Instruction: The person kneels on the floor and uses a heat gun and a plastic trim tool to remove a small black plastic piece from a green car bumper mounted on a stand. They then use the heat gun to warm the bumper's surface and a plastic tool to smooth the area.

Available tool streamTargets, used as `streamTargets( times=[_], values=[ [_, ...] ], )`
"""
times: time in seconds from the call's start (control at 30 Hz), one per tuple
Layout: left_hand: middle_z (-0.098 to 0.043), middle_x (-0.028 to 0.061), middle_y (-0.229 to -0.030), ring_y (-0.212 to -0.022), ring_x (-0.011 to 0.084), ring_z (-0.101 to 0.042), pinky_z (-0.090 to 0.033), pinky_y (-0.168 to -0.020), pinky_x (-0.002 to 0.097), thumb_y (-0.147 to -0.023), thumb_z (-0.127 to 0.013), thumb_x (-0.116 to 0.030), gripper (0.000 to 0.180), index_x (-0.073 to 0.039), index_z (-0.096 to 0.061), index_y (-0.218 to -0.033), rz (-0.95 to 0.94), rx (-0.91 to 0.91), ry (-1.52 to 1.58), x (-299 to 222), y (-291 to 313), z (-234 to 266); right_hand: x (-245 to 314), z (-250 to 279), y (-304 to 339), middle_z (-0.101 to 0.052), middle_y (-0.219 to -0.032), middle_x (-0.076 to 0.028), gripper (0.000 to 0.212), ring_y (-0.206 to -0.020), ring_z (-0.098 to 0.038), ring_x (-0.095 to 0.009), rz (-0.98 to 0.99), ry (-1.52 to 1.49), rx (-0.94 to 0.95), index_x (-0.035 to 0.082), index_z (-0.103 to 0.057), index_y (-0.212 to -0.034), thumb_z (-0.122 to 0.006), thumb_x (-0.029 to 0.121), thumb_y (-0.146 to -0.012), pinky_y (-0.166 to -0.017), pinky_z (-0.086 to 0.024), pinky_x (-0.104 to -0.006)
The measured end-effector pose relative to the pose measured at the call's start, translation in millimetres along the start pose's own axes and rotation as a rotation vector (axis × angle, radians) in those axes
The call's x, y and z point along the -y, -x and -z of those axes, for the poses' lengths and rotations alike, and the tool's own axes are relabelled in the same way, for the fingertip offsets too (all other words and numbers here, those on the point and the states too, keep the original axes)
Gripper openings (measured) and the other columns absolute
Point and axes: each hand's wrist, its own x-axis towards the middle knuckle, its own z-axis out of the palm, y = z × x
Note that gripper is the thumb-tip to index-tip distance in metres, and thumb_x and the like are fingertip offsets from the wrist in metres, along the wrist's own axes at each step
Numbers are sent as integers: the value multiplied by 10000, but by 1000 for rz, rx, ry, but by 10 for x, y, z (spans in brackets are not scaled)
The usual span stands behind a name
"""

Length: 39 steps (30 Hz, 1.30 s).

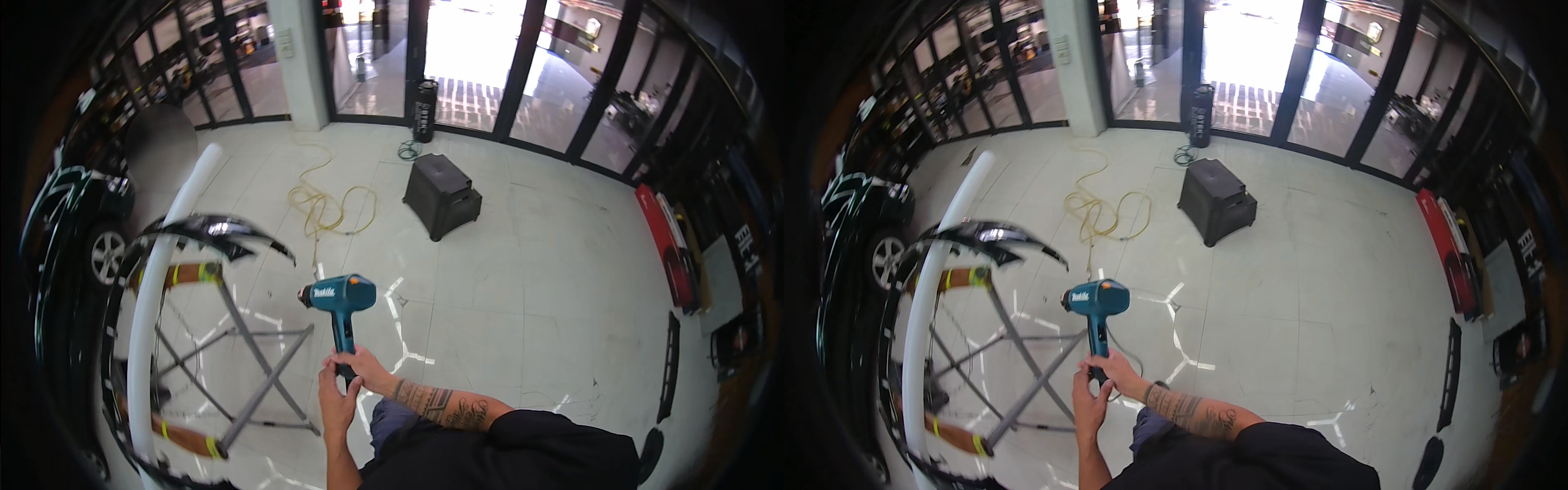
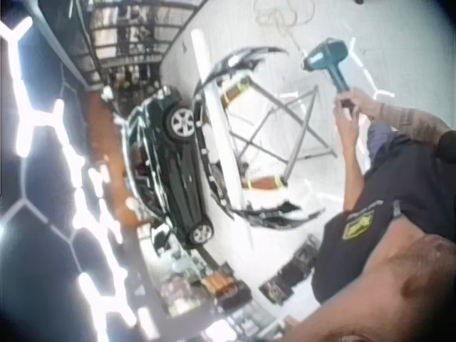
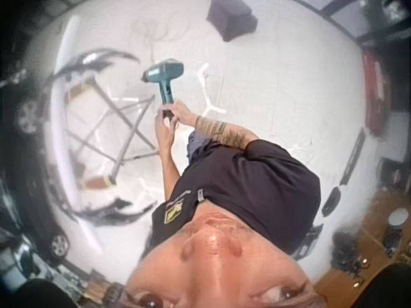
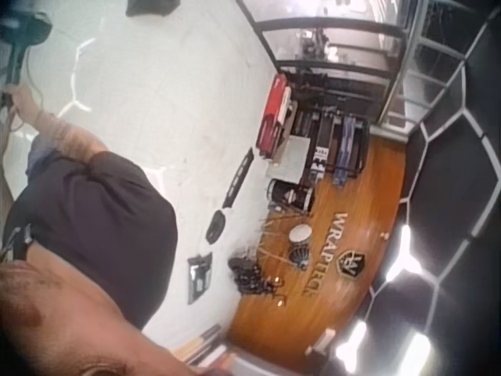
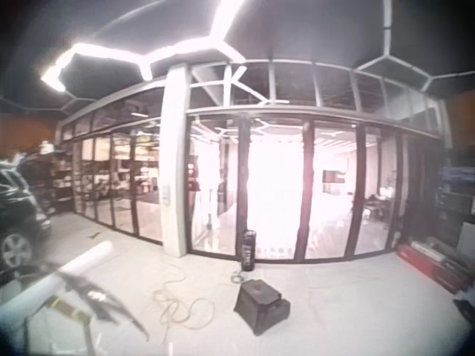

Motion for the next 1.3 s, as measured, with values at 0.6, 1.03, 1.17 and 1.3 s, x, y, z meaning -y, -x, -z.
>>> streamTargets(
  times=[0.6, 1.03, 1.17, 1.3],
  values=[
    [-519, -10, -604, -528, 95, -494, -363, -444, 271, -754, -770, -290, 358, -25, -610, -935, 1174, 258, 108, 631, -2910, -1547, 2419, 6855, -3401, -649, -976, -59, 387, -814, -648, -195, -570, 905, -164, 96, -611, -1186, -592, 374, -918, -656, -534, -343],
    [-537, 7, -712, -542, 100, -489, -385, -462, 249, -792, -734, -246, 434, -19, -547, -1111, 1630, -363, 244, -506, -2549, -1270, 4710, 8820, -5572, -595, -1258, -81, 672, -1181, -535, -291, -30, -209, -935, 118, -558, -1281, -716, 559, -798, -966, -440, -528],
    [-509, 1, -750, -590, 72, -468, -373, -475, 240, -789, -717, -211, 512, -39, -486, -1213, 1652, -350, -17, -605, -2497, -1187, 4558, 9127, -5371, -525, -1346, -90, 808, -1242, -472, -262, -33, -166, -800, 62, -497, -1351, -754, 559, -769, -1085, -316, -479],
    [-544, 17, -830, -657, 104, -507, -412, -563, 244, -753, -687, -173, 560, -25, -510, -1263, 1562, -88, -48, -153, -2364, -1110, 4321, 9028, -5130, -595, -1145, -83, 654, -999, -580, -232, 24, -103, -715, 40, -555, -1236, -763, 486, -804, -925, -460, -441]
  ],
)
